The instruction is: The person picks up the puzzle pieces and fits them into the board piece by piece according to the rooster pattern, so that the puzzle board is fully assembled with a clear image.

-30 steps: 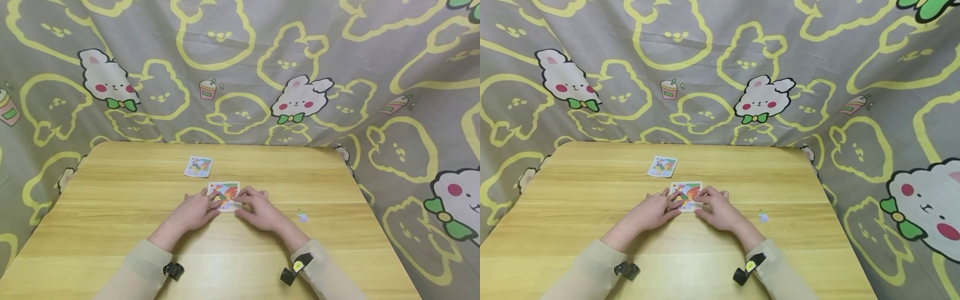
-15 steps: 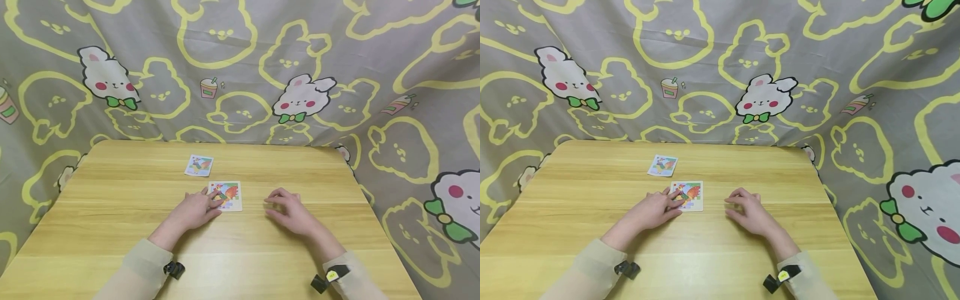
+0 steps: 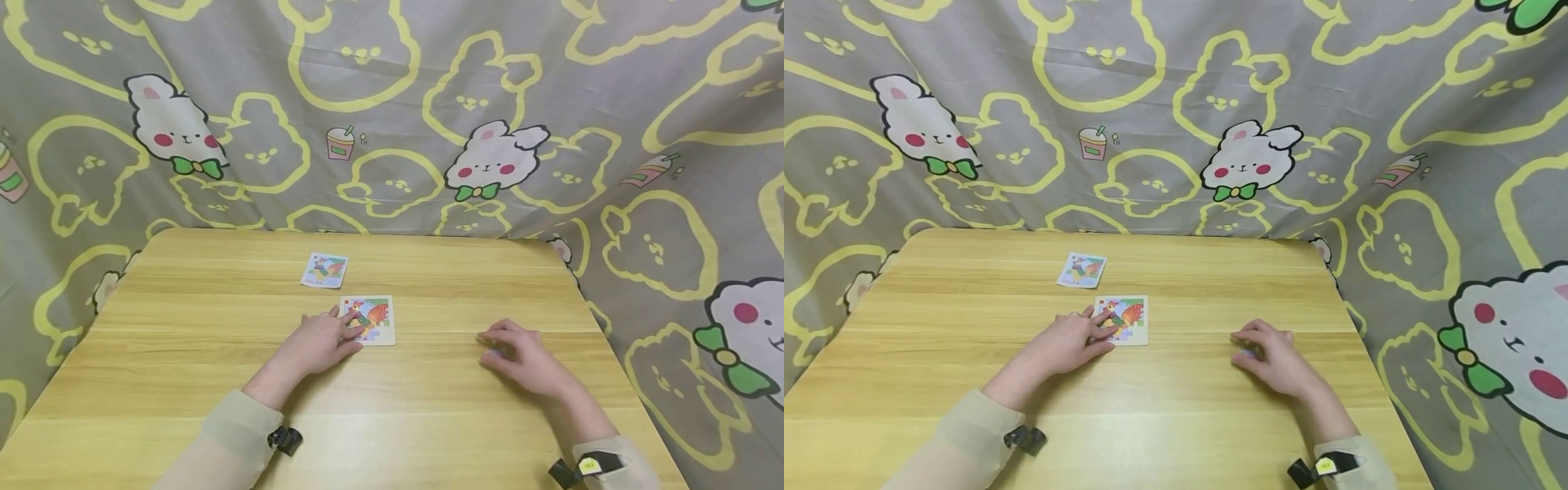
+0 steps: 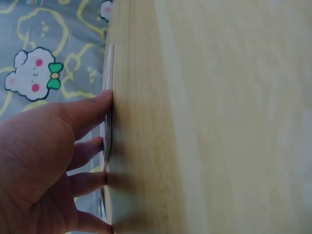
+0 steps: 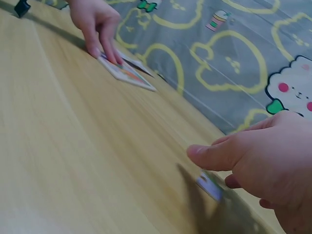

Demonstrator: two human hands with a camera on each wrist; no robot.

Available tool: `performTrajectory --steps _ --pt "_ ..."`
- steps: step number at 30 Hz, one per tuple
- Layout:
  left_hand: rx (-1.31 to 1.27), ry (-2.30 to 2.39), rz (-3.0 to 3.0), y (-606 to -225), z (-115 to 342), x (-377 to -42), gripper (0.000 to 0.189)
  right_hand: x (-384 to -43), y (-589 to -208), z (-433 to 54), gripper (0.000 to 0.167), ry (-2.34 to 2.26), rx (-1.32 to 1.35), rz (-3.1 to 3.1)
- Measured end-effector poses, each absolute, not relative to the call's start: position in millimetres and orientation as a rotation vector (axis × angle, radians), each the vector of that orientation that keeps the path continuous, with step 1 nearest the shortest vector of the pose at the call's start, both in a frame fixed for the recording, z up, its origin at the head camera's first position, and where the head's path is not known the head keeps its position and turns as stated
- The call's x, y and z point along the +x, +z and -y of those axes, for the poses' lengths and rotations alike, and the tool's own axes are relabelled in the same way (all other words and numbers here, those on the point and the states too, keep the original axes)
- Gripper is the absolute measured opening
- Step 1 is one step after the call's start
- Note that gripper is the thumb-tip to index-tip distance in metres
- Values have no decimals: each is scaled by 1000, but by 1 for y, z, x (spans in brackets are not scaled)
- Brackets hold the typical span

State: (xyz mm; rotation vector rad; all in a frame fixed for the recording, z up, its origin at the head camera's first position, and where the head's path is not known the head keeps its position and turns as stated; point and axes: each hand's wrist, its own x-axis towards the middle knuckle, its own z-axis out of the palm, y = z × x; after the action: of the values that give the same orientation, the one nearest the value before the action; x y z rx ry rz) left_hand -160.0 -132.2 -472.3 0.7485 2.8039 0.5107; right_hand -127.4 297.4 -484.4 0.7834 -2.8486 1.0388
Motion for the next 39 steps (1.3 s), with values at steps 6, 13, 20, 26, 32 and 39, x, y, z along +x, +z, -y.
performTrajectory --steps 6,13,20,26,32,39 --pt "751 509 -2804 -473 132 -160 38 -123 -486 -315 42 1011 744 2900" --pt "747 494 -2804 -473 131 -160 37 -122 -490 -323 38 1010 682 2937" --pt "753 477 -2809 -472 131 -159 39 -123 -490 -322 25 1058 616 2991" --pt "749 480 -2809 -471 130 -159 39 -124 -491 -320 28 1089 594 2986" --pt "733 480 -2803 -471 129 -159 39 -124 -492 -316 26 1183 617 2929" --pt "718 480 -2794 -468 128 -160 39 -122 -495 -314 30 1225 665 2849"
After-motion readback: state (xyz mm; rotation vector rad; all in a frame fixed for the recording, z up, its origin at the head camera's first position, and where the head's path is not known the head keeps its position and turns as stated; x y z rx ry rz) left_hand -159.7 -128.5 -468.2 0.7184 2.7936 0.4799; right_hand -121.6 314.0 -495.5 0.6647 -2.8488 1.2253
